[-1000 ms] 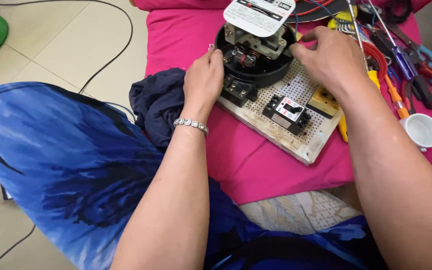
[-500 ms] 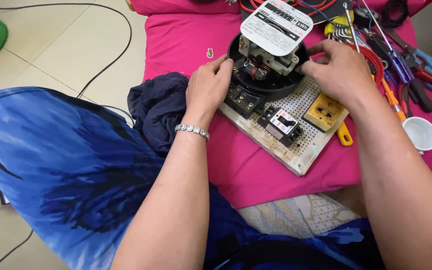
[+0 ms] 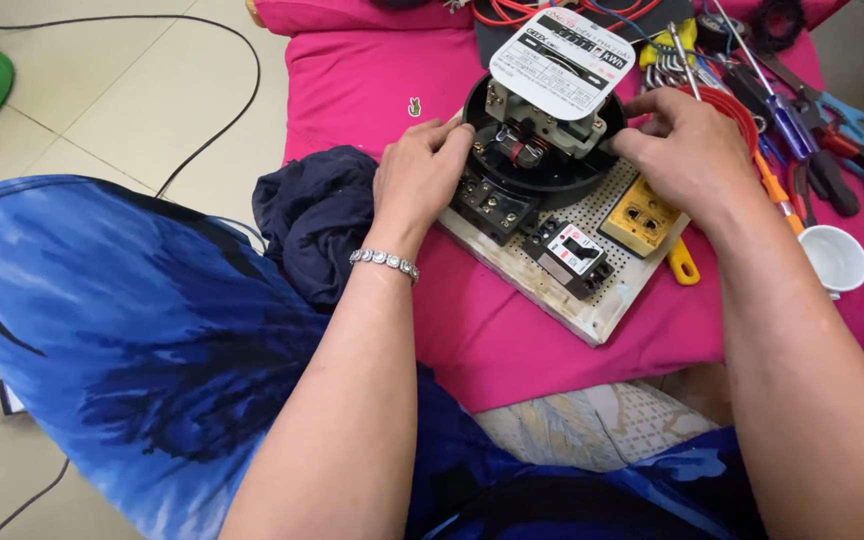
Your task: The person arranges and positions various electrical components, including a circuit breaker, a yellow socket block, and a black meter housing, on a perforated board. They repeatedly pick up, move, and place these items to organize the layout on the board.
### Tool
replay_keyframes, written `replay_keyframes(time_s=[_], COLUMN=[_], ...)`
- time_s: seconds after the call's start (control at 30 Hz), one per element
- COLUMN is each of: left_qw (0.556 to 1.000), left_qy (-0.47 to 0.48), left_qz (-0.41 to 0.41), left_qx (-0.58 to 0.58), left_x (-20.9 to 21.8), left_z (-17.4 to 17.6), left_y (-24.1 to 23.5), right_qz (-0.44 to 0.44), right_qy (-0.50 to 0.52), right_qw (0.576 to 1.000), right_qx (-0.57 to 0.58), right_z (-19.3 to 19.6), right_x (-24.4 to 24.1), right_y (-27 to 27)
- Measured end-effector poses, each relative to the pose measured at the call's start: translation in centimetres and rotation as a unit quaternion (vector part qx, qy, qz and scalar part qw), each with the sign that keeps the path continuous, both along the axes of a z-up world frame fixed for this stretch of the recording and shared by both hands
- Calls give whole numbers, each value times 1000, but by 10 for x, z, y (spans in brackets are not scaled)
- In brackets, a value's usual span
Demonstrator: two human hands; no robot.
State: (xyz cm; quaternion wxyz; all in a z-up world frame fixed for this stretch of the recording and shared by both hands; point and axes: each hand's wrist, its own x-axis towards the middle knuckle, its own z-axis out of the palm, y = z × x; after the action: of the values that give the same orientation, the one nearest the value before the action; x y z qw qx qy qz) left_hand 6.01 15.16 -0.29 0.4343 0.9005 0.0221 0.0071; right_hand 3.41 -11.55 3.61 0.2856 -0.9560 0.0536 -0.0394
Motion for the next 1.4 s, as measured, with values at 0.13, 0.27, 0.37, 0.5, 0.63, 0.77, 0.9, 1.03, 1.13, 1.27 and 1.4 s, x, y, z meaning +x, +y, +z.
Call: replay_keyframes(time_s=[0.13, 0.27, 0.37, 0.5, 0.63, 0.77, 0.9, 1.03, 1.13, 1.27, 1.4], left_qw=[1000, 1000, 999, 999, 999, 998, 999, 998, 998, 998, 996], left_qy=[4, -1, -13, -23, -23, -34, -28, -37, -29, -28, -32], left_qz=[6, 4, -8, -15, -12, -9, -4, -10, -12, -28, -32], left_qx=[2, 18, 37, 46, 48, 49, 45, 51, 50, 57, 76], left_x=[-1, -7, -8, -7, -7, -9, -11, -11, -14, -15, -13], left_z=[2, 7, 1, -5, -5, -8, -3, -7, -3, 0, -6], left_y=[-2, -3, -7, -8, -9, -7, -10, -10, -10, -10, -12], right_qz=[12, 85, 97, 65, 112, 81, 90, 72, 76, 46, -46], right_qy=[-15, -186, -196, -13, -31, 64, -1, 10, -3, 36, -63], right_qw=[1000, 974, 973, 993, 986, 987, 989, 991, 993, 996, 997], right_qx=[-2, -98, -76, -97, -117, -121, -113, -112, -92, -74, 7], right_z=[7, 30, 43, 38, 25, 32, 27, 24, 21, 33, 30], right_x=[-10, -41, -75, -108, -115, -123, -138, -137, -137, -138, -142], right_y=[5, 27, 49, 69, 60, 55, 41, 45, 47, 46, 23])
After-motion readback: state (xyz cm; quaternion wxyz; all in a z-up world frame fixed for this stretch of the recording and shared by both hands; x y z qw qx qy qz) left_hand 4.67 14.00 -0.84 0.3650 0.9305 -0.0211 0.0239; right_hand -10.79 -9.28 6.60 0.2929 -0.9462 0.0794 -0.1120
